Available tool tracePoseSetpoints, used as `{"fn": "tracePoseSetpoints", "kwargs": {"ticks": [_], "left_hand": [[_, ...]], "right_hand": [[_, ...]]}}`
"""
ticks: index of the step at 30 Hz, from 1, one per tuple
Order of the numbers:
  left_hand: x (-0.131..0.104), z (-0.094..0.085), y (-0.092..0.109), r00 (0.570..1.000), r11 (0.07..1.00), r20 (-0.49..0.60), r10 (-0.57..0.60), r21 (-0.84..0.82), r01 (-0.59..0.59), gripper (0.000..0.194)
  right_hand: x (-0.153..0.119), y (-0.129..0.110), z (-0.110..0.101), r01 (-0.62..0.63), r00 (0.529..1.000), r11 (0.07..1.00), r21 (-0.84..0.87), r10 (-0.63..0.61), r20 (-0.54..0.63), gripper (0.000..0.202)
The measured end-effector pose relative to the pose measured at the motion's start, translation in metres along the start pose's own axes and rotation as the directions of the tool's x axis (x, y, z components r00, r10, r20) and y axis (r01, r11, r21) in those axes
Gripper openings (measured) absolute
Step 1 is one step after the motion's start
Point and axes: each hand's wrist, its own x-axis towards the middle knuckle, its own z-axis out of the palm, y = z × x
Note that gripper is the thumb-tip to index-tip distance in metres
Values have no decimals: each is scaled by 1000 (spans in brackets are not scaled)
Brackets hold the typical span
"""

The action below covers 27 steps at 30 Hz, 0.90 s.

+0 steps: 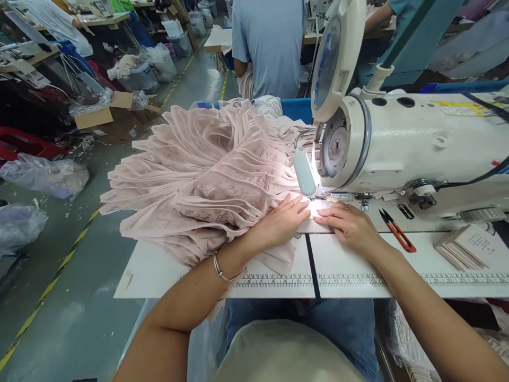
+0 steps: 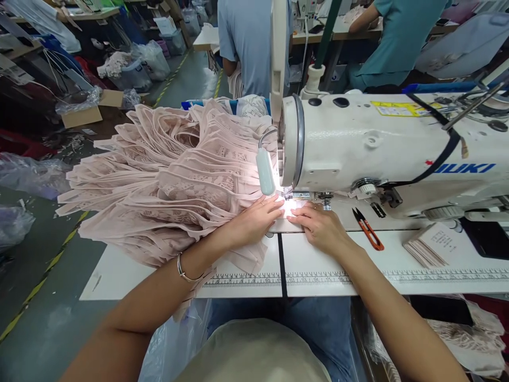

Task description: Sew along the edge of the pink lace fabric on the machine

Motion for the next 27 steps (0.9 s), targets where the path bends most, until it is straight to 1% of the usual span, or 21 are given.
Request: {"fn": "tracePoseSetpoints", "kwargs": {"ticks": [6, 8, 12, 16, 19, 23, 27], "left_hand": [[4, -4, -1, 1000, 999, 6, -19, -26, 19, 21], [6, -5, -1, 999, 999, 7, -31, -38, 31, 18], [10, -8, -2, 999, 997, 10, -46, -57, 46, 17], [14, -8, -4, 998, 995, 7, -65, -76, 66, 18], [17, -7, -5, 997, 992, -5, -80, -94, 79, 18], [21, -6, -8, 995, 990, -19, -95, -103, 92, 16], [25, -5, -10, 993, 988, -21, -115, -102, 112, 20]], "right_hand": [[3, -4, 2, -56, 998, 998, -39, 55, -18, 46], [4, -6, 3, -78, 997, 995, -58, 78, -9, 46], [6, -8, 3, -133, 990, 987, -86, 136, 35, 43], [8, -8, 5, -199, 972, 974, -107, 210, 108, 49], [11, -8, 7, -228, 958, 963, -141, 248, 142, 51], [15, -9, 7, -232, 947, 957, -177, 264, 184, 53], [17, -9, 6, -184, 953, 956, -227, 230, 196, 55]]}}
